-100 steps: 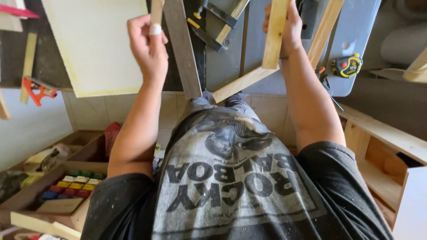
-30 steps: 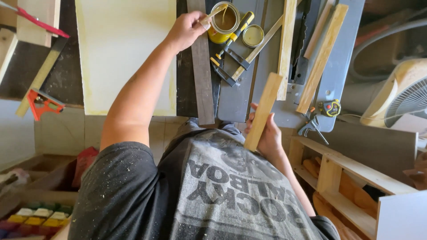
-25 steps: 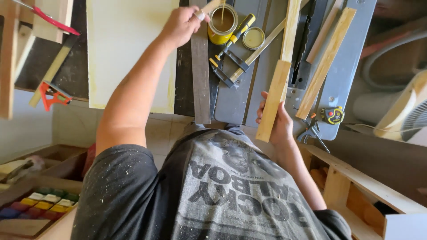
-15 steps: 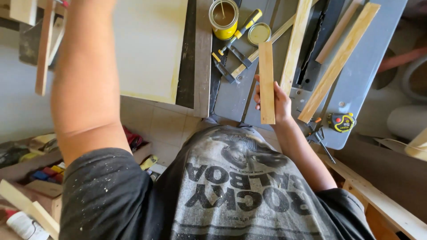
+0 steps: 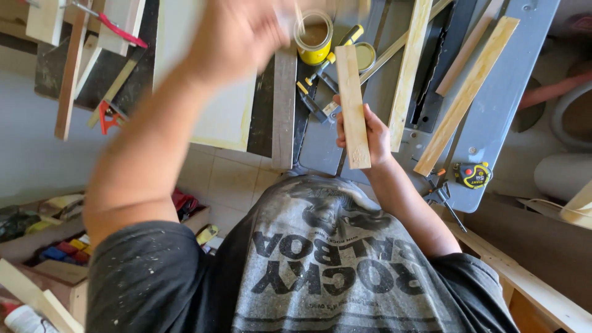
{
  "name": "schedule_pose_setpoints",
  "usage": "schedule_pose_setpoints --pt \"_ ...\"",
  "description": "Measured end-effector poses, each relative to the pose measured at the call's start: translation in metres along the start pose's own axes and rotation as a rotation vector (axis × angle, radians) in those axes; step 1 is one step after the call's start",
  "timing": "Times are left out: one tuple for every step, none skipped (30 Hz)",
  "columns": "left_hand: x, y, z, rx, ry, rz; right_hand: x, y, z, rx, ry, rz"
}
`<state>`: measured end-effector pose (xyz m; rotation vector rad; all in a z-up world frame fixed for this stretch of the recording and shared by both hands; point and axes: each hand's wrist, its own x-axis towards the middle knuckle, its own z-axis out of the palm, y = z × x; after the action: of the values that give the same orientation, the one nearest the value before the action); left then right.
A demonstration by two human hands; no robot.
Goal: Applying wood glue to the edges of wooden boards and joining them together to assemble a frame.
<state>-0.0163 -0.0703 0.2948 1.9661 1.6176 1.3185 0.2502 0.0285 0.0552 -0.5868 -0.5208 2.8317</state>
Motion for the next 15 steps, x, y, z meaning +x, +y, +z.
schedule_pose_setpoints --pt "-0.008 -0.001 0.015 -0.032 0.005 0.038 -0.003 -0.001 0.008 -0.008 -0.037 -0.019" --pt "-0.022 -0.015 0.023 -0.037 0.001 0.049 -0.005 -0.001 0.017 -0.010 -0.033 -0.032" --pt "-0.038 -0.027 0.034 -0.019 -0.014 -0.025 -0.011 0.000 0.025 0.000 -0.079 -0.045" --pt "-0.054 -0.039 0.045 -0.001 -0.030 -0.100 -0.016 0.001 0.034 0.009 -0.126 -0.058" --pt "-0.058 -0.047 0.045 -0.009 -0.024 -0.093 -0.020 0.001 0.040 0.000 -0.121 -0.062" --pt "-0.062 -0.054 0.045 0.044 0.005 -0.090 -0.024 0.001 0.046 -0.027 -0.126 -0.059" --pt "-0.066 -0.060 0.045 0.102 0.040 -0.091 -0.027 0.000 0.053 -0.055 -0.136 -0.050" --pt "-0.067 -0.066 0.044 0.099 0.051 -0.088 -0.027 -0.002 0.058 -0.066 -0.135 -0.048" --pt "-0.071 -0.070 0.042 0.145 0.060 -0.072 -0.029 -0.001 0.063 -0.085 -0.162 -0.050" --pt "-0.075 -0.074 0.042 0.192 0.070 -0.057 -0.031 -0.002 0.067 -0.104 -0.190 -0.052" --pt "-0.083 -0.071 0.044 0.192 0.078 -0.059 -0.032 -0.001 0.073 -0.110 -0.190 -0.047" --pt "-0.089 -0.067 0.048 0.172 0.055 -0.041 -0.034 -0.001 0.078 -0.138 -0.202 -0.067" --pt "-0.093 -0.065 0.052 0.150 0.027 -0.015 -0.036 -0.002 0.083 -0.164 -0.212 -0.096" --pt "-0.094 -0.062 0.049 0.147 0.030 -0.009 -0.034 -0.001 0.085 -0.170 -0.211 -0.100" --pt "-0.096 -0.057 0.047 0.139 0.025 0.010 -0.033 0.000 0.086 -0.175 -0.211 -0.114"
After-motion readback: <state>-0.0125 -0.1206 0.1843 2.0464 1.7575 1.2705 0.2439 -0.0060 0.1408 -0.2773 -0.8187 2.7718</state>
